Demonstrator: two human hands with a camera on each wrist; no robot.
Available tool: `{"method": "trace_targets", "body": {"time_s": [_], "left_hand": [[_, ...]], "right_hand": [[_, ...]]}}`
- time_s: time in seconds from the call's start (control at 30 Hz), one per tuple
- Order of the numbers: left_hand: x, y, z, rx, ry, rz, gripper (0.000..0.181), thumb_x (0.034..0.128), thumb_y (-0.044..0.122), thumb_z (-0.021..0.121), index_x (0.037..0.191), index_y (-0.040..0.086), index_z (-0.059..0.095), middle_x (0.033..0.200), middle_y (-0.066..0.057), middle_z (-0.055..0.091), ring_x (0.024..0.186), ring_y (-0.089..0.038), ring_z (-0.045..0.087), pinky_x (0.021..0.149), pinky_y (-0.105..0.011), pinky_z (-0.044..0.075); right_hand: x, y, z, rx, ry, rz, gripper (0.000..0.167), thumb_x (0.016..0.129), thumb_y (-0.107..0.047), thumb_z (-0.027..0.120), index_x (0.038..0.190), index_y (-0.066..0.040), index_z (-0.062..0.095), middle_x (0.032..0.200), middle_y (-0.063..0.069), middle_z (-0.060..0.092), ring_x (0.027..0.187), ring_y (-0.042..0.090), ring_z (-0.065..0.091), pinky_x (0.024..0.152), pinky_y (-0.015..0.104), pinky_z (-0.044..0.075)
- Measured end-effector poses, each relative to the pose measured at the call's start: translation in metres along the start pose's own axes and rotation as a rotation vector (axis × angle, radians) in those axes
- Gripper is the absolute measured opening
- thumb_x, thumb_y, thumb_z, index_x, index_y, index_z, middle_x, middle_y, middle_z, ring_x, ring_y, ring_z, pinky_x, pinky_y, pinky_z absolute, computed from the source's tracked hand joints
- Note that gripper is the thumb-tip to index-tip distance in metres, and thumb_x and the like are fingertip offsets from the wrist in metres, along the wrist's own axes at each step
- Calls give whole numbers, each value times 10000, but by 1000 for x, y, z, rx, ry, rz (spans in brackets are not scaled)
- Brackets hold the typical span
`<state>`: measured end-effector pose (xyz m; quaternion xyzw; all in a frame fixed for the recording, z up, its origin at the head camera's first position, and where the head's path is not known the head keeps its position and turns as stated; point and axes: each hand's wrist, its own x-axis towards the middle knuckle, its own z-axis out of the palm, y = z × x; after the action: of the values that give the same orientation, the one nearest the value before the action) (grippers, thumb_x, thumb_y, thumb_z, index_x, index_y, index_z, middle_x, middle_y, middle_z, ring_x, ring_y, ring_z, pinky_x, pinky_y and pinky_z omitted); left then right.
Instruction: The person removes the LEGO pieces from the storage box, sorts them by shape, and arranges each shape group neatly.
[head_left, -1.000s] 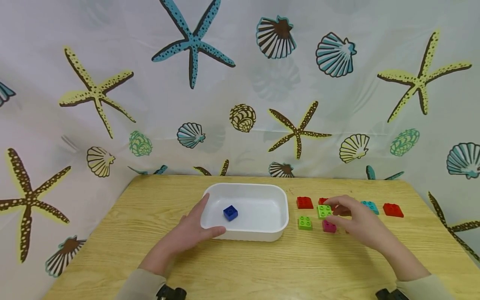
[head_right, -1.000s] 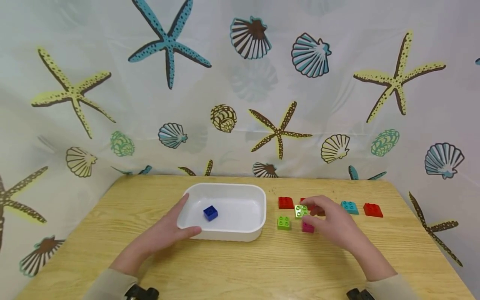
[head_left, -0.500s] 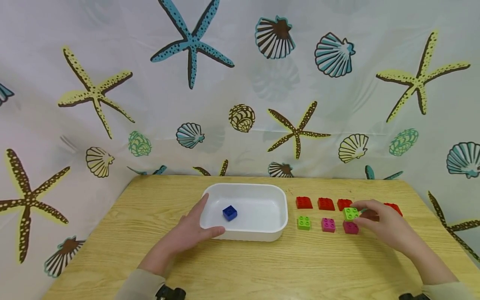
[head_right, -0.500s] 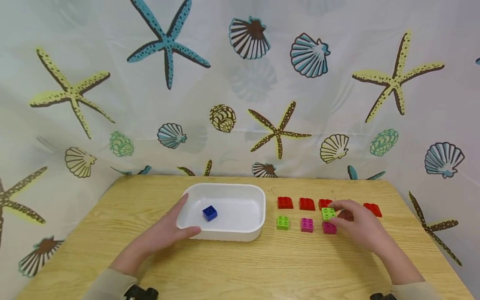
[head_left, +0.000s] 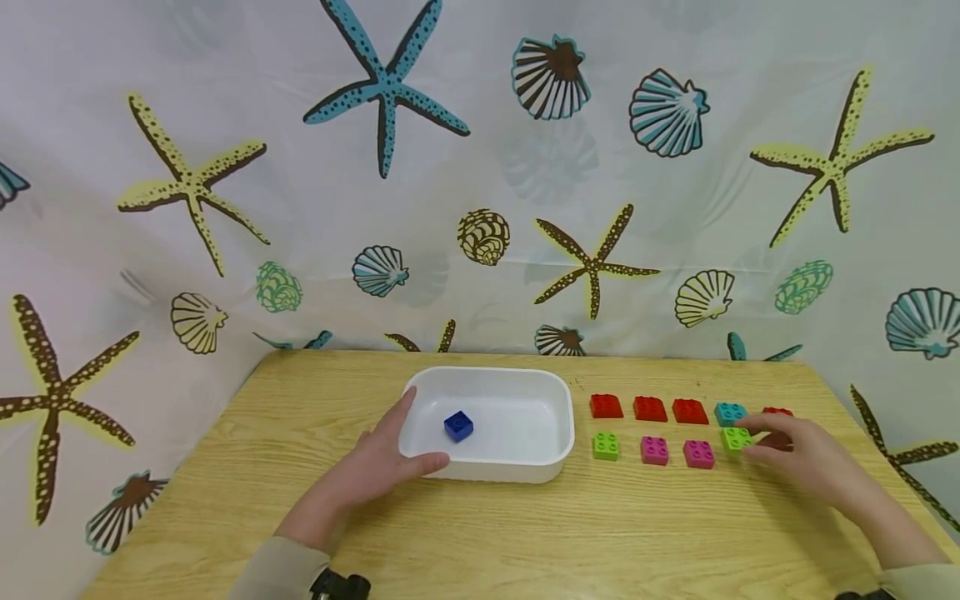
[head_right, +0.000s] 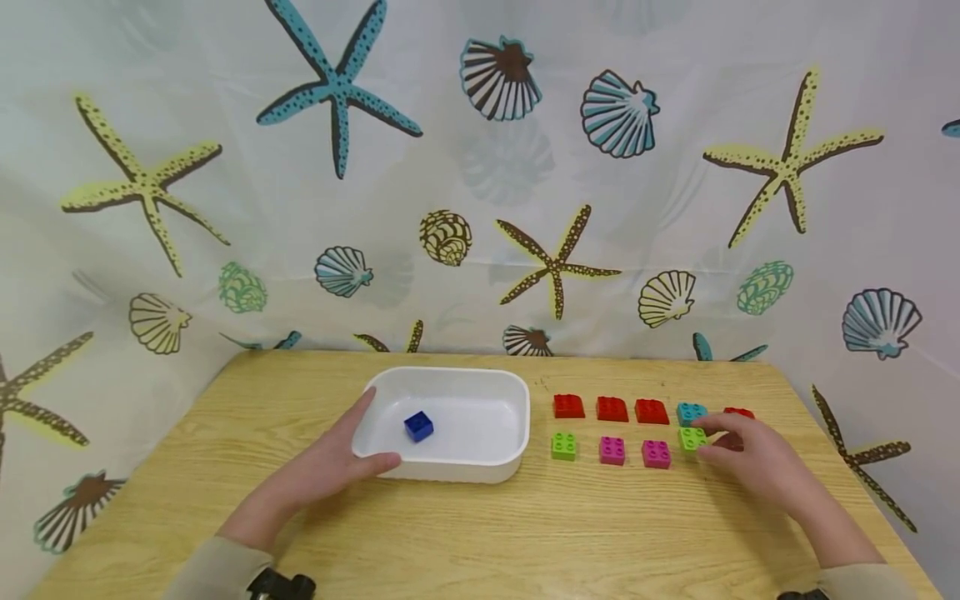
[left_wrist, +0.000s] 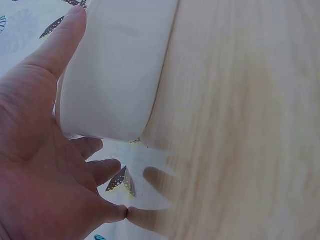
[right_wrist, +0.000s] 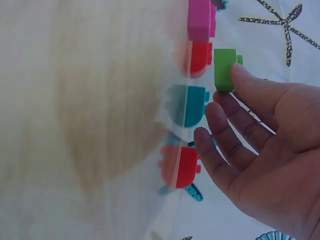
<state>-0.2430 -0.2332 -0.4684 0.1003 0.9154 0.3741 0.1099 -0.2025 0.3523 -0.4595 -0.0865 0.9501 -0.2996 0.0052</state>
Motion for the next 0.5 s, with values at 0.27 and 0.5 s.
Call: {"method": "trace_targets", "body": {"time_s": [0.27, 0.5], "left_hand": [[0, -1, -1, -4, 4, 13, 1273, 942, 574, 848, 1781, 104, 14, 1823, -245, 110, 1661, -498, 141, 1264, -786, -33], [1, -1, 0, -6, -2, 8, 1273, 943, 593, 840, 1784, 121, 9, 1827, -236, 96, 1664, -500, 123, 1264, -781, -44]], "right_hand": [[0, 16, -7, -21, -53, 55, 430, 1065, -212, 771, 1406, 40, 699, 1452, 372, 610, 1107, 376, 745, 869, 428, 627], [2, 17, -10, 7, -99, 71, 398, 1067, -187, 765, 1377, 56, 703, 1353, 312, 686, 1111, 369, 742, 841, 340, 624]]}}
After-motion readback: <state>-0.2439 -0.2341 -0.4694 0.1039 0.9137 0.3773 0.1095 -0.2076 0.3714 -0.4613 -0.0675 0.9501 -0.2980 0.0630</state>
